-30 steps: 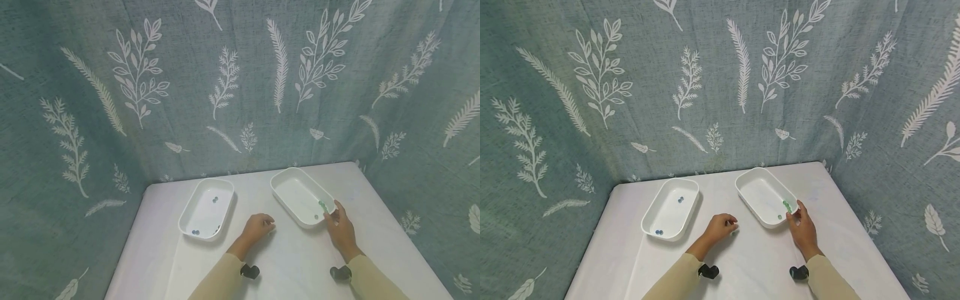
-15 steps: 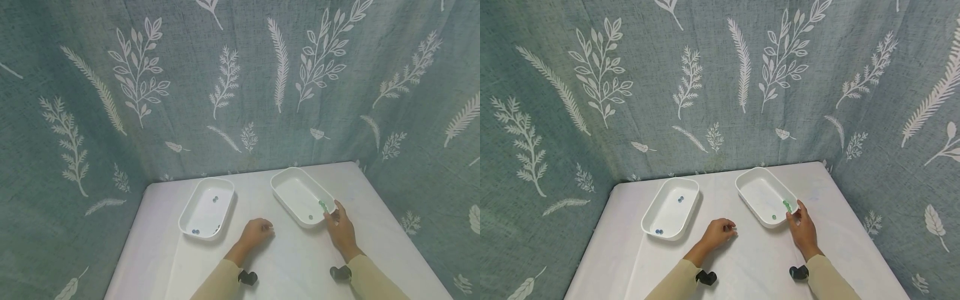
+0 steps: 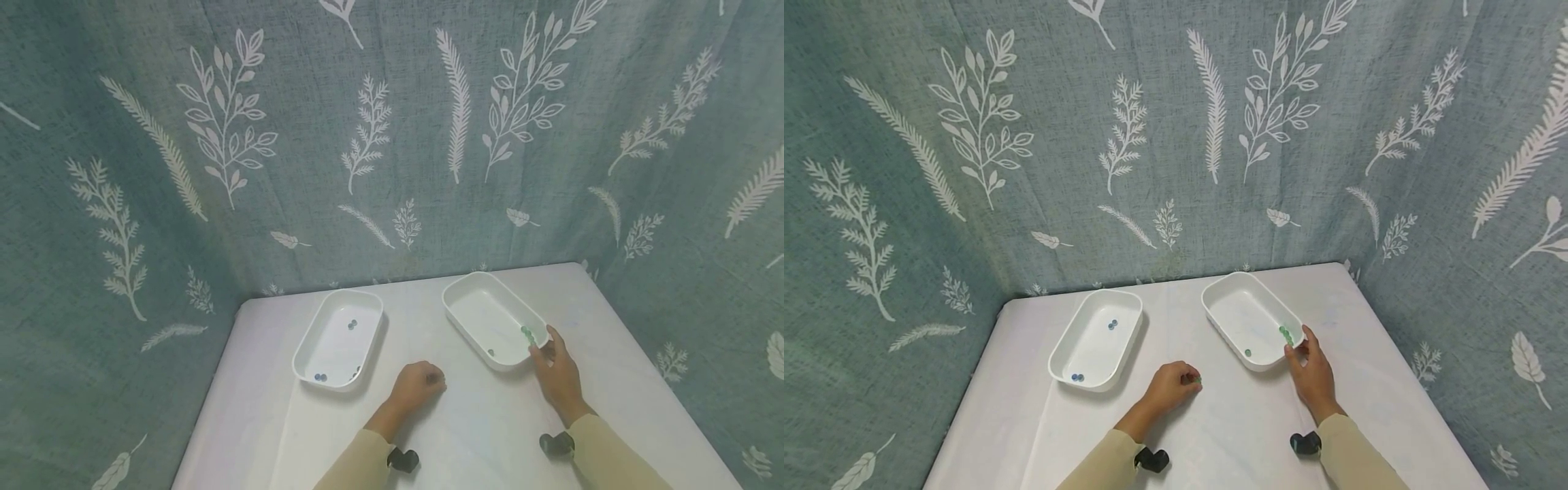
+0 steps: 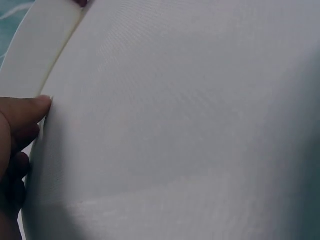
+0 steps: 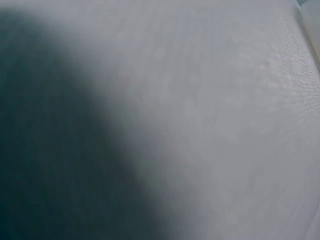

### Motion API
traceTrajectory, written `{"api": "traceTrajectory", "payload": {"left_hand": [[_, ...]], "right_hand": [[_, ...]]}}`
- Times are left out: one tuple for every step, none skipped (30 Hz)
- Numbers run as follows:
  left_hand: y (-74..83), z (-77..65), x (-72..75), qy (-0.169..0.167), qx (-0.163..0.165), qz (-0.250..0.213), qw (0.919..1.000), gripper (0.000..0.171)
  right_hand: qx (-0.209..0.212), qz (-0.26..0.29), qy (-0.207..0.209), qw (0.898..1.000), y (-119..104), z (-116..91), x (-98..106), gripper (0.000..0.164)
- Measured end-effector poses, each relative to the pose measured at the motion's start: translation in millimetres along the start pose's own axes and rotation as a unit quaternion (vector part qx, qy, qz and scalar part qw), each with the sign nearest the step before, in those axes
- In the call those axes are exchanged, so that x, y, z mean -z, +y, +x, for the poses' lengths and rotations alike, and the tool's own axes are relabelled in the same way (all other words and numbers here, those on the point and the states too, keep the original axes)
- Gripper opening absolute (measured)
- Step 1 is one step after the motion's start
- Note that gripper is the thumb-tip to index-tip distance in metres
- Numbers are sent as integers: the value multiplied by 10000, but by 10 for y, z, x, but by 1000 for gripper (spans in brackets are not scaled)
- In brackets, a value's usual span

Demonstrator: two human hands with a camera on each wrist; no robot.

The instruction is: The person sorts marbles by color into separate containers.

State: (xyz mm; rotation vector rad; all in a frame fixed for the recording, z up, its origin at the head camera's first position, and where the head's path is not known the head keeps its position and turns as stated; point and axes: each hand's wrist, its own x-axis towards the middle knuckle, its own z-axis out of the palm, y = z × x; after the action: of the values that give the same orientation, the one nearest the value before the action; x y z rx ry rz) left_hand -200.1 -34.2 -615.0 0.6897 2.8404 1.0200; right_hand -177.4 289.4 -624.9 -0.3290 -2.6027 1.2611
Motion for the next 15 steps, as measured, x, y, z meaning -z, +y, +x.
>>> {"api": "traceTrajectory", "payload": {"left_hand": [[-2,-3,-2,5,-9,-4,10000,16],[-1,-7,-3,20,-23,-17,10000,16],[0,-12,-2,24,-30,-47,10000,15],[2,-17,0,32,-39,-83,10000,15],[3,-21,2,41,-59,-122,9999,15],[6,-23,7,51,-80,-173,9998,15],[9,-23,9,50,-106,-208,9997,15],[11,-23,13,53,-111,-258,9996,15],[11,-21,15,57,-125,-291,9995,15],[9,-15,14,55,-121,-328,9994,15],[8,-8,14,54,-112,-361,9993,15],[8,-2,17,54,-104,-386,9992,15],[8,3,19,44,-74,-410,9991,15],[9,8,25,35,-36,-457,9989,15],[12,13,29,37,-31,-494,9988,15]], "right_hand": [[-8,7,-13,10000,-3,-1,4,73],[-18,8,-25,10000,-5,-3,8,73],[-28,16,-37,10000,-7,-5,12,73],[-34,12,-48,10000,-8,-8,15,73],[-29,14,-49,10000,-10,-10,18,73],[-20,26,-46,10000,-13,-11,21,73],[-4,33,-40,10000,-15,-13,23,73],[22,35,-26,10000,-19,-14,26,73],[50,31,-13,10000,-24,-14,29,73],[72,36,0,10000,-27,-14,31,73],[90,49,11,9999,-30,-14,32,72],[97,57,15,9999,-30,-13,30,72],[96,68,10,9999,-29,-12,28,72],[96,90,-1,9999,-26,-11,25,72],[91,101,-8,9999,-22,-8,19,72]]}}
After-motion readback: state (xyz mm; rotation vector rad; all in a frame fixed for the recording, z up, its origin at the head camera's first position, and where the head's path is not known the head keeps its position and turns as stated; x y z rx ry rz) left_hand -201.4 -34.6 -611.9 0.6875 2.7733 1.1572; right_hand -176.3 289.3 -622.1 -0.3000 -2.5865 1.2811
